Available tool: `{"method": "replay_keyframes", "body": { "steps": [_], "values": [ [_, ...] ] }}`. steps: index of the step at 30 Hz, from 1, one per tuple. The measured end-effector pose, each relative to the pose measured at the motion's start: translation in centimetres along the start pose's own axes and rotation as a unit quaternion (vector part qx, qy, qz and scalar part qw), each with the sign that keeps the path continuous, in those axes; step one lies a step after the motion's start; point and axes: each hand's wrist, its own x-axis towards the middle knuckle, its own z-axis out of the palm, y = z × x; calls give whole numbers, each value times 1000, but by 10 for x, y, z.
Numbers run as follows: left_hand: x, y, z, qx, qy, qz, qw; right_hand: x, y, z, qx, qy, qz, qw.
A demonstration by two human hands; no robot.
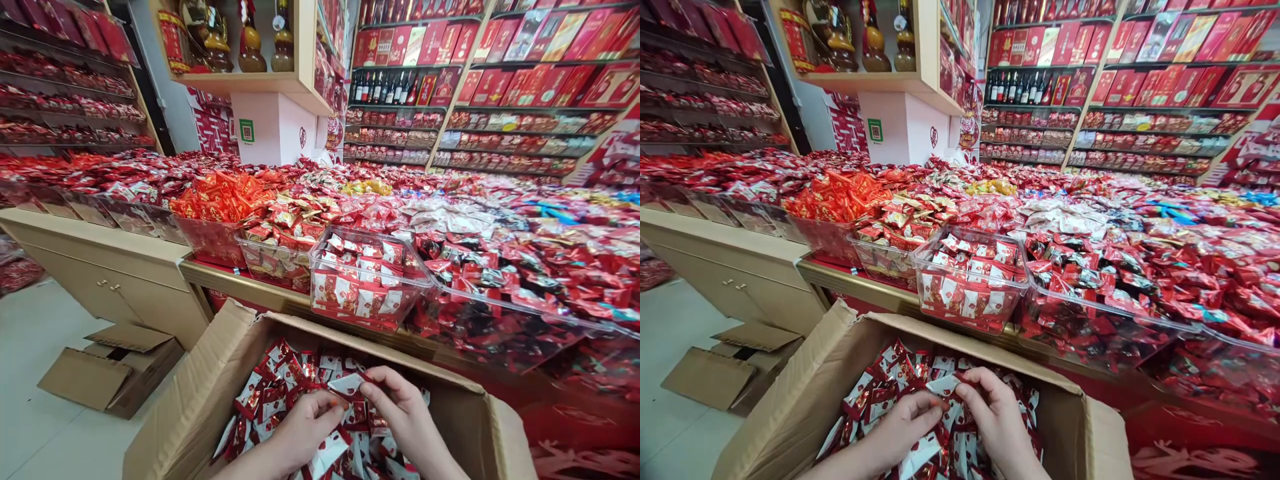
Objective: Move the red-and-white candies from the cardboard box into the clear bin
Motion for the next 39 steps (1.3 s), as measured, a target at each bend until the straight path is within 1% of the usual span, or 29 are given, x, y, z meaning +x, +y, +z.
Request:
{"method": "replay_keyframes", "body": {
  "steps": [1, 3, 4, 5, 6, 7, 8, 9, 10, 12, 13, 14, 16, 18, 21, 24, 25, 26, 28, 29, 30, 31, 32, 33, 34, 36, 37, 38, 39],
  "values": [
    [1, -1, 0, 7, 9, -11, 1000, 2, -16, -5, -55, -12, -63, 996],
    [1, -3, 1, 9, 24, -39, 999, 14, -58, -18, -143, -14, -175, 974],
    [2, -3, 2, 6, 29, -49, 998, 25, -80, -25, -173, 16, -214, 961],
    [2, -4, 2, 5, 32, -54, 998, 40, -102, -32, -195, 61, -248, 947],
    [2, -4, 2, 6, 31, -53, 998, 58, -121, -38, -214, 111, -272, 932],
    [2, -5, 2, 11, 27, -52, 998, 79, -136, -43, -237, 141, -278, 920],
    [2, -5, 2, 20, 20, -51, 998, 101, -148, -47, -269, 138, -266, 915],
    [3, -6, 1, 29, 14, -54, 998, 124, -154, -49, -304, 124, -239, 914],
    [4, -8, 0, 38, 9, -58, 998, 144, -157, -50, -341, 90, -195, 915],
    [6, -13, -4, 43, 5, -63, 997, 178, -151, -48, -395, 15, -106, 913],
    [7, -15, -7, 42, 8, -64, 997, 189, -145, -46, -410, -16, -76, 909],
    [8, -18, -9, 39, 11, -59, 997, 196, -138, -43, -419, -36, -59, 905],
    [9, -21, -12, 30, 16, -54, 998, 201, -125, -38, -433, -47, -59, 898],
    [8, -21, -12, 0, 23, -61, 998, 200, -116, -34, -454, -31, -70, 888],
    [5, -13, -9, -87, 30, -70, 993, 197, -109, -32, -483, 6, -95, 870],
    [1, -2, -7, -165, 53, -71, 982, 197, -116, -35, -492, 35, -117, 862],
    [-1, 2, -7, -189, 64, -78, 977, 195, -122, -36, -486, 58, -141, 860],
    [-2, 6, -8, -215, 75, -86, 970, 189, -128, -36, -472, 89, -182, 858],
    [-3, 12, -11, -265, 95, -92, 955, 166, -141, -32, -418, 150, -289, 848],
    [-3, 14, -14, -290, 104, -85, 947, 149, -144, -28, -384, 163, -338, 844],
    [-3, 17, -16, -316, 112, -71, 939, 128, -144, -21, -353, 151, -366, 848],
    [-2, 19, -18, -343, 118, -57, 930, 105, -137, -14, -333, 115, -366, 861],
    [-2, 21, -20, -366, 120, -47, 922, 81, -125, -5, -312, 69, -345, 882],
    [-2, 23, -21, -383, 119, -43, 915, 58, -107, 4, -294, 13, -299, 908],
    [-2, 24, -21, -395, 119, -38, 910, 38, -85, 13, -279, -26, -229, 932],
    [-2, 26, -20, -391, 132, -25, 911, 10, -36, 29, -224, -27, -83, 971],
    [-2, 26, -19, -377, 141, -18, 915, 3, -14, 36, -175, -42, -14, 984],
    [-2, 26, -18, -362, 149, -11, 920, -2, 5, 42, -116, -54, 46, 991],
    [-2, 26, -16, -348, 155, -8, 924, -3, 19, 46, -55, -71, 91, 992]
  ]
}}
